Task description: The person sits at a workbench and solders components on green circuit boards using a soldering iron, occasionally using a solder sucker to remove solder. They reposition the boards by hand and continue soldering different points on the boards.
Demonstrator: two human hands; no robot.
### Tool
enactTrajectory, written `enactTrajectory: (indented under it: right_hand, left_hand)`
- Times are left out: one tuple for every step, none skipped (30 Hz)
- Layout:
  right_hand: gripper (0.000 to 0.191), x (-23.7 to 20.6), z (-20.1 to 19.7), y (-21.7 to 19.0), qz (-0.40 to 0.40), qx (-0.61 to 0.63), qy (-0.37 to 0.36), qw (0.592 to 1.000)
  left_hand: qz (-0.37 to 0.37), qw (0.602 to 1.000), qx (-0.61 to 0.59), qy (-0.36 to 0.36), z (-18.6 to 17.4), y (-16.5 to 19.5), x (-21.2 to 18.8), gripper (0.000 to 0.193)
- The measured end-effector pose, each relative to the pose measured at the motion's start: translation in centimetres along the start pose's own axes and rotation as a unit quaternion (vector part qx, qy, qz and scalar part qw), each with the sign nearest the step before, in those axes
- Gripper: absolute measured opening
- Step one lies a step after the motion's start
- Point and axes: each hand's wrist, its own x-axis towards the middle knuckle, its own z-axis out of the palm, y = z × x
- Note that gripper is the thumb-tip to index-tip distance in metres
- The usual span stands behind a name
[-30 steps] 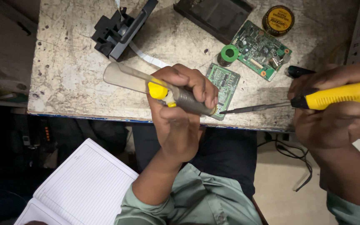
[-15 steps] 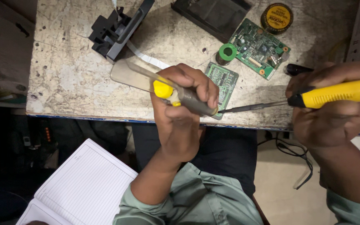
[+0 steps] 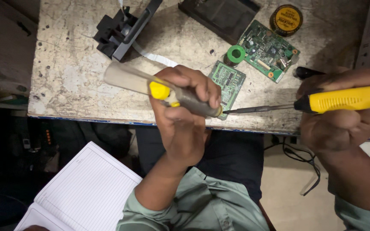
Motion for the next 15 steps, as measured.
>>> enactTrajectory:
  right_hand:
    - [0.054,0.0,0.0,0.1,-0.004,0.001,0.003,1.0]
    - [0.054,-0.1,0.0,0.2,-0.005,0.006,0.009,1.0]
    - [0.054,0.0,-0.1,0.1,-0.006,0.004,0.009,1.0]
    - [0.055,0.1,0.0,0.2,-0.007,0.001,0.008,1.0]
    - [0.055,0.1,-0.2,0.0,-0.007,-0.008,0.0,1.0]
    - [0.056,0.2,-0.1,-0.1,-0.005,-0.018,-0.007,1.0]
    - [0.057,0.4,-0.1,-0.2,-0.004,-0.027,-0.013,1.0]
    - [0.058,0.5,-0.1,-0.4,-0.004,-0.038,-0.019,0.999]
    - [0.059,0.5,0.1,-0.4,-0.003,-0.039,-0.016,0.999]
    - [0.059,0.6,0.1,-0.5,-0.002,-0.04,-0.013,0.999]
    - [0.059,0.5,0.3,-0.4,-0.003,-0.031,-0.002,1.0]
    - [0.059,0.4,0.3,-0.4,-0.004,-0.027,0.002,1.0]
    - [0.058,0.3,0.3,-0.3,-0.005,-0.023,0.006,1.0]
    - [0.058,0.1,0.3,-0.2,-0.004,-0.025,0.002,1.0]
    - [0.057,0.0,0.1,-0.1,-0.004,-0.025,0.0,1.0]
  left_hand:
    - [0.007,1.0,-0.004,0.015,0.0,-0.1,0.1,0.043]
    - [0.017,0.999,-0.014,0.043,-0.1,-0.2,0.4,0.042]
    - [0.037,0.997,-0.02,0.059,-0.2,-0.2,0.4,0.041]
    - [0.057,0.995,-0.025,0.074,-0.2,-0.2,0.5,0.04]
    - [0.085,0.993,-0.024,0.078,-0.3,-0.1,0.4,0.039]
    - [0.098,0.992,-0.005,0.084,-0.3,0.1,0.2,0.039]
    - [0.112,0.989,0.015,0.091,-0.4,0.3,0.0,0.04]
    - [0.112,0.988,0.051,0.098,-0.5,0.7,-0.3,0.042]
    - [0.107,0.987,0.068,0.098,-0.6,0.8,-0.5,0.043]
    - [0.102,0.986,0.086,0.099,-0.7,1.0,-0.7,0.045]
    - [0.094,0.988,0.085,0.092,-0.7,1.0,-0.8,0.045]
    - [0.082,0.99,0.081,0.083,-0.8,1.2,-0.9,0.045]
    - [0.069,0.992,0.077,0.074,-0.9,1.4,-1.0,0.045]
    - [0.051,0.994,0.069,0.065,-1.0,1.6,-1.1,0.044]
    - [0.037,0.995,0.062,0.062,-1.1,1.8,-1.0,0.044]
